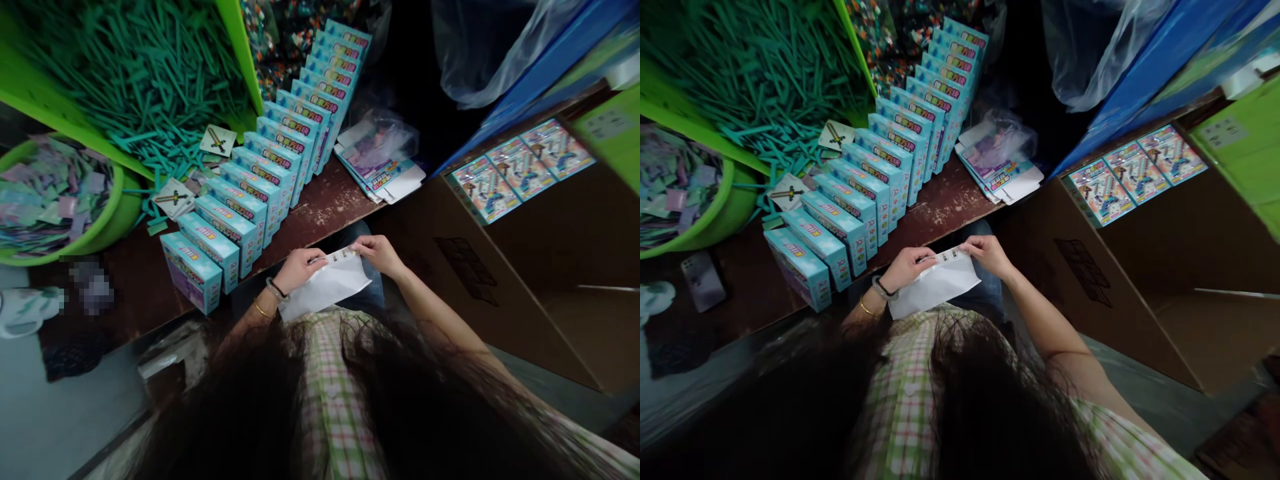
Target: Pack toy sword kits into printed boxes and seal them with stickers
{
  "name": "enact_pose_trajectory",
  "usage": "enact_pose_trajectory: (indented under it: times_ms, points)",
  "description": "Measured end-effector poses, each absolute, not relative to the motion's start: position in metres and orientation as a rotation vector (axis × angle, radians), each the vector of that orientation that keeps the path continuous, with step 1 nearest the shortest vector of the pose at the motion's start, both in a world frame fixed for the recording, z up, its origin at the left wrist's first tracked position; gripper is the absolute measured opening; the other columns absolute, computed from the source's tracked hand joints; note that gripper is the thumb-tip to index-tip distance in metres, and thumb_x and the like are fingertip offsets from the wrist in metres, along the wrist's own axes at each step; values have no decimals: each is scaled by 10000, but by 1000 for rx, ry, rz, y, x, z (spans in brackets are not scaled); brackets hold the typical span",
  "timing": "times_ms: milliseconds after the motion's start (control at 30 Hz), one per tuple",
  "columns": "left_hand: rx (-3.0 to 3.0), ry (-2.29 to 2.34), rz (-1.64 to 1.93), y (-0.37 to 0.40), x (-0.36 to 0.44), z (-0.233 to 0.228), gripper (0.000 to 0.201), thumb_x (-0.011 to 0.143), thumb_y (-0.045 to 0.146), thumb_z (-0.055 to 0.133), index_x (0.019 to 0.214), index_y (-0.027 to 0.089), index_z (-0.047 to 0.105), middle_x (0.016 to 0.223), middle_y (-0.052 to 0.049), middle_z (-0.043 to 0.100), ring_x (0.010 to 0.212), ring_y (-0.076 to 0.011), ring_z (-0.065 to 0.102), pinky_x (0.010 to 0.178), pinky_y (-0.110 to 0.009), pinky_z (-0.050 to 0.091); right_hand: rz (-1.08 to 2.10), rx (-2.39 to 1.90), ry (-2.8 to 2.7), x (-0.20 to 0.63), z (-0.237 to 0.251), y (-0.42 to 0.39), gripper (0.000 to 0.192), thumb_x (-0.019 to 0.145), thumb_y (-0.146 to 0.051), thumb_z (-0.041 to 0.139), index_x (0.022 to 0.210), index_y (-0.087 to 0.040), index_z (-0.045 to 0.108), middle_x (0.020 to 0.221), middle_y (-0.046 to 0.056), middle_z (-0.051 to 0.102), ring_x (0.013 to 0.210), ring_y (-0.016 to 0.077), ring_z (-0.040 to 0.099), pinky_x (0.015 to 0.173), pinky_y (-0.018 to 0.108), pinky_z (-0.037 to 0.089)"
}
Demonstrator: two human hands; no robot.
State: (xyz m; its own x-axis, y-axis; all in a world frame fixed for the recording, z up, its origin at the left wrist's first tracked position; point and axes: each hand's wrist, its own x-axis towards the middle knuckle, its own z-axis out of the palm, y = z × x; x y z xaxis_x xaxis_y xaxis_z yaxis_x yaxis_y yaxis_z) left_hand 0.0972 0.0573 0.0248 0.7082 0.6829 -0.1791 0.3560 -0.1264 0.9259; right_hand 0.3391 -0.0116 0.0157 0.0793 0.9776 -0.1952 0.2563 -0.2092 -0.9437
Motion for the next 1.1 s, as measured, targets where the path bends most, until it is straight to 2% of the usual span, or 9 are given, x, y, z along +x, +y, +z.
enact_pose_trajectory:
  times_ms: [133,267,400,533,600,700,800,900,1100]
  points:
    - [1746,879,332,64,86,23,218,843,313,632,792,143,758,740,-18,731,705,-160,601,646,-240,422,948,-1620,-1250,359,14,-10,502,883,-685,618,780,-202,712,717,38,701,679,186,644,707,330,544]
    - [1761,927,328,65,85,20,246,830,348,638,779,141,760,682,-10,695,646,-146,545,601,-238,380,798,-1455,-1649,357,24,-4,369,926,-571,677,1091,-251,759,1106,91,768,1034,271,700,946,437,553]
    - [1746,916,325,67,87,18,254,825,360,644,774,140,759,680,-3,686,646,-141,535,601,-235,375,741,-1286,-1943,347,37,2,286,1003,-493,597,936,-272,766,1037,82,776,1044,277,689,1035,511,489]
    - [1742,963,342,70,83,16,249,818,355,647,753,139,749,645,9,659,621,-132,510,583,-233,351,1012,-1237,-1735,356,47,-1,356,967,-579,634,864,-252,729,1075,81,763,1063,268,691,1033,490,509]
    - [1745,985,351,71,83,15,242,816,346,645,749,137,746,640,10,658,616,-130,508,581,-234,343,1099,-1218,-1581,360,47,-1,377,959,-611,629,904,-250,722,1182,86,747,1153,274,677,1052,481,513]
    - [1761,968,340,72,89,15,242,820,345,646,768,136,758,647,4,671,619,-133,517,590,-237,348,1051,-1228,-1632,353,41,4,334,970,-531,646,1184,-283,711,1357,85,697,1291,279,626,1131,507,460]
    - [1767,933,322,71,95,17,253,824,358,652,798,138,774,671,-4,694,627,-135,525,595,-238,350,878,-1265,-1876,339,33,10,434,980,-388,647,1408,-320,617,1224,61,762,1207,265,668,1197,582,362]
    - [1726,911,316,73,95,19,304,833,406,647,798,133,778,690,-11,703,637,-138,527,592,-237,353,725,-1266,-1909,332,35,8,385,992,-336,625,1376,-338,648,930,5,794,1067,255,708,1238,637,272]
    - [1694,951,327,74,94,17,287,825,388,657,781,130,777,662,-2,675,632,-133,506,589,-240,339,905,-1279,-1654,337,49,10,683,965,-431,675,1593,-340,421,1023,28,771,1104,258,720,1189,540,425]
